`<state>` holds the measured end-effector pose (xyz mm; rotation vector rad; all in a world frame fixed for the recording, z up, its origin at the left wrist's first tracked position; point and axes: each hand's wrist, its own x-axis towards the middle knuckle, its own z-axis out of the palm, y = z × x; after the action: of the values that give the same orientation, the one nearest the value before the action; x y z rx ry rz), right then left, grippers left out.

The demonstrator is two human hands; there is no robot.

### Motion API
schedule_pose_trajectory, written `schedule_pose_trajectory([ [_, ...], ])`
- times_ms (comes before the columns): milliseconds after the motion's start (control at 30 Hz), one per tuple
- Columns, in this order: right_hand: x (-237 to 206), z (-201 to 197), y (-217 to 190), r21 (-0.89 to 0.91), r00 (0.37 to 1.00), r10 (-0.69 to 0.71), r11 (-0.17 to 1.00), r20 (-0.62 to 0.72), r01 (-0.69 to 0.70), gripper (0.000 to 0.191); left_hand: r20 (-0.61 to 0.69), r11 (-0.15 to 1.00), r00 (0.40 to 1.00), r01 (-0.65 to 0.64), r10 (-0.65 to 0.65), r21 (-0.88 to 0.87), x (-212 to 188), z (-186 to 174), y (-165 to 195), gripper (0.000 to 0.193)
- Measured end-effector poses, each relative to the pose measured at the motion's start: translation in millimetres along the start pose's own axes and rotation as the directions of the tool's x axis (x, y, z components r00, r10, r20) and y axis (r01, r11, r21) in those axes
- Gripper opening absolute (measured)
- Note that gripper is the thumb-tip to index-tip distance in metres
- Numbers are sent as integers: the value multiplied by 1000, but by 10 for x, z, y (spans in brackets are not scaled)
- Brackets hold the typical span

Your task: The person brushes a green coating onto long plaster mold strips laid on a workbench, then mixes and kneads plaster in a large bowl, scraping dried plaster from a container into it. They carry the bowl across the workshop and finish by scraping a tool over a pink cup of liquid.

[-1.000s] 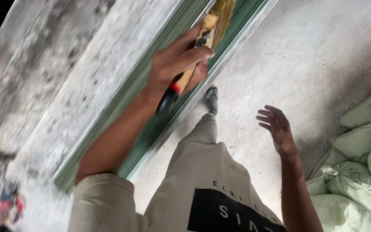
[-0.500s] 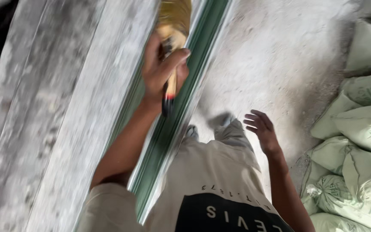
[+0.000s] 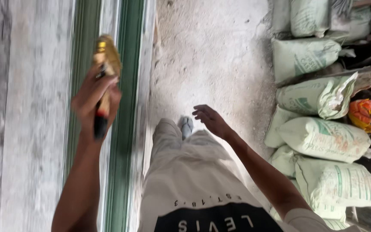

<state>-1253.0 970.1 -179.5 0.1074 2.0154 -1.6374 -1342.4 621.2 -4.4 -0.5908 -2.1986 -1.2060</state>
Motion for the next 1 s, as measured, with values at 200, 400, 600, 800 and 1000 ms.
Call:
schedule_pose_trajectory([
  [200,1272,-498,-624,-43,997,-71,996,18,72,40,-159,981,968,-191,195,37,1153,548,-770,17],
  [400,2159,-793,-1149,53,995,-57,997,79,53,38,-34,987,992,-126,123,-101,2123,1066,-1663,25],
  [600,2903,-1175,-1605,-27,998,56,998,-8,-56,39,-230,877,959,34,-164,-480,2894,1416,-2207,30],
  [800,3498,-1385,-1764,64,997,69,995,34,-71,42,-196,955,939,-295,283,-30,3754,1491,-2647,17],
  [1000,4005,-1699,-1898,102,994,41,993,105,-52,42,-488,932,800,-242,349,270,3957,1189,-2791,20],
])
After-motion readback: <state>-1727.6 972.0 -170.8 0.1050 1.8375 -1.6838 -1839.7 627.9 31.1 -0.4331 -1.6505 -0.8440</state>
